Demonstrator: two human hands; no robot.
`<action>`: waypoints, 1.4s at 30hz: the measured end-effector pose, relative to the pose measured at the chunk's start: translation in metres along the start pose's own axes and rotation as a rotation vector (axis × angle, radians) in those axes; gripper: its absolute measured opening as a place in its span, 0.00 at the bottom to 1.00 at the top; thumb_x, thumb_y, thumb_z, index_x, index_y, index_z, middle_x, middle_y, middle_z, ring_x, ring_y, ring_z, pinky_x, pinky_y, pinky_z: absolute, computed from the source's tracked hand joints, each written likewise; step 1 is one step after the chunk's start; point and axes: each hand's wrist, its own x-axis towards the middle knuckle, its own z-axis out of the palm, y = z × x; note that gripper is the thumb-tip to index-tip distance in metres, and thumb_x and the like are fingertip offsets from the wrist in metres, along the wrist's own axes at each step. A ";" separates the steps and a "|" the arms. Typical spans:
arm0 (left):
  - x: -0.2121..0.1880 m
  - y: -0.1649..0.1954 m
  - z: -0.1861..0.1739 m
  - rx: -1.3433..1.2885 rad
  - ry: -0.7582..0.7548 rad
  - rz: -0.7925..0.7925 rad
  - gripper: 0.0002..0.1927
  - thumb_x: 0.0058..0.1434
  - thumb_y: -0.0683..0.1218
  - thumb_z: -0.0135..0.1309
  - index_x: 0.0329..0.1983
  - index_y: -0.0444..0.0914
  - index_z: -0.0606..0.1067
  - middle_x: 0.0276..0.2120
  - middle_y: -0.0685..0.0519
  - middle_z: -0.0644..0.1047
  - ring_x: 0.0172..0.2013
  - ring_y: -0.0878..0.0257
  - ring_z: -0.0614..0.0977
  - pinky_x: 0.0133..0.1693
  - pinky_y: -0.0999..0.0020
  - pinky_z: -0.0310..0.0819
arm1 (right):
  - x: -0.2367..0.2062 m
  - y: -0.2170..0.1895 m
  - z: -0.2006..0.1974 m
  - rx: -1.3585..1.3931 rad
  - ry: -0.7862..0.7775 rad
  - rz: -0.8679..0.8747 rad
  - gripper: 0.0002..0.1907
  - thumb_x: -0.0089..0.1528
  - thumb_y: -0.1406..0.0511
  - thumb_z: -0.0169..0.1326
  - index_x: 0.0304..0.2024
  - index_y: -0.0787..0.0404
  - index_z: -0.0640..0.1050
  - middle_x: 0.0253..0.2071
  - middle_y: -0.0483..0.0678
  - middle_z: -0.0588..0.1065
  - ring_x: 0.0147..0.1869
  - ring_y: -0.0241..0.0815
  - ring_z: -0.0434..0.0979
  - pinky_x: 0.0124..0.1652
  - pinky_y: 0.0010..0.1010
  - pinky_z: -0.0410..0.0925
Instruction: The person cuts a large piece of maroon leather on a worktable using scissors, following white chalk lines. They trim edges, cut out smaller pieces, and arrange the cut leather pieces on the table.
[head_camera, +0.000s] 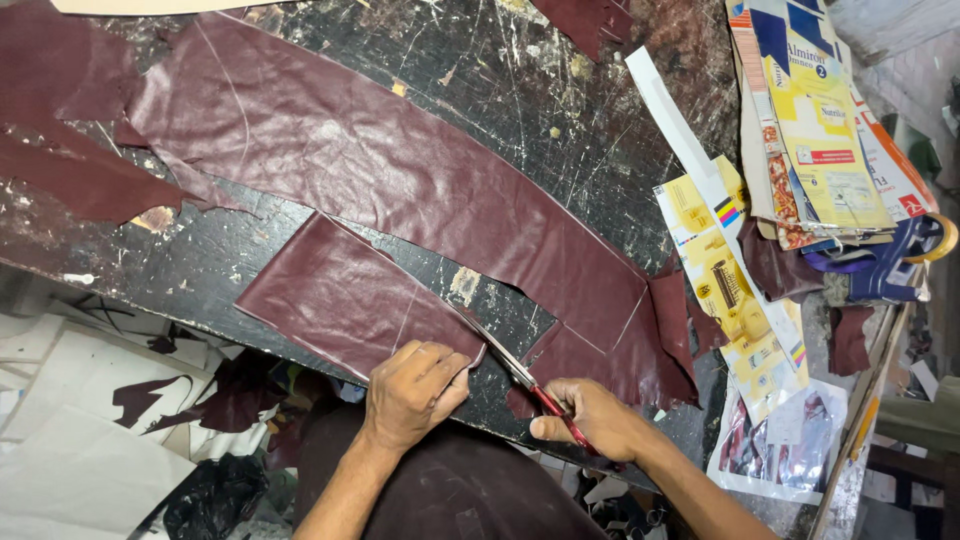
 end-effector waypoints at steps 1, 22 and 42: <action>0.000 -0.001 -0.001 -0.001 -0.003 -0.003 0.11 0.50 0.42 0.65 0.37 0.40 0.80 0.32 0.55 0.79 0.33 0.59 0.81 0.32 0.65 0.77 | 0.001 -0.005 0.000 0.013 0.003 0.012 0.25 0.53 0.47 0.68 0.25 0.57 0.72 0.20 0.36 0.63 0.25 0.28 0.60 0.25 0.27 0.57; -0.002 -0.004 -0.008 -0.078 0.041 -0.007 0.09 0.51 0.41 0.64 0.35 0.40 0.79 0.33 0.55 0.79 0.32 0.60 0.80 0.33 0.65 0.76 | 0.019 -0.005 -0.013 -0.049 -0.011 -0.023 0.24 0.55 0.52 0.71 0.22 0.59 0.72 0.17 0.38 0.66 0.20 0.28 0.64 0.21 0.25 0.57; -0.003 -0.010 -0.018 -0.197 0.116 0.047 0.09 0.45 0.39 0.61 0.31 0.38 0.77 0.29 0.54 0.76 0.27 0.58 0.78 0.29 0.65 0.73 | 0.069 -0.117 -0.005 -0.119 0.047 -0.070 0.26 0.53 0.48 0.69 0.20 0.58 0.73 0.17 0.37 0.64 0.23 0.29 0.58 0.23 0.28 0.54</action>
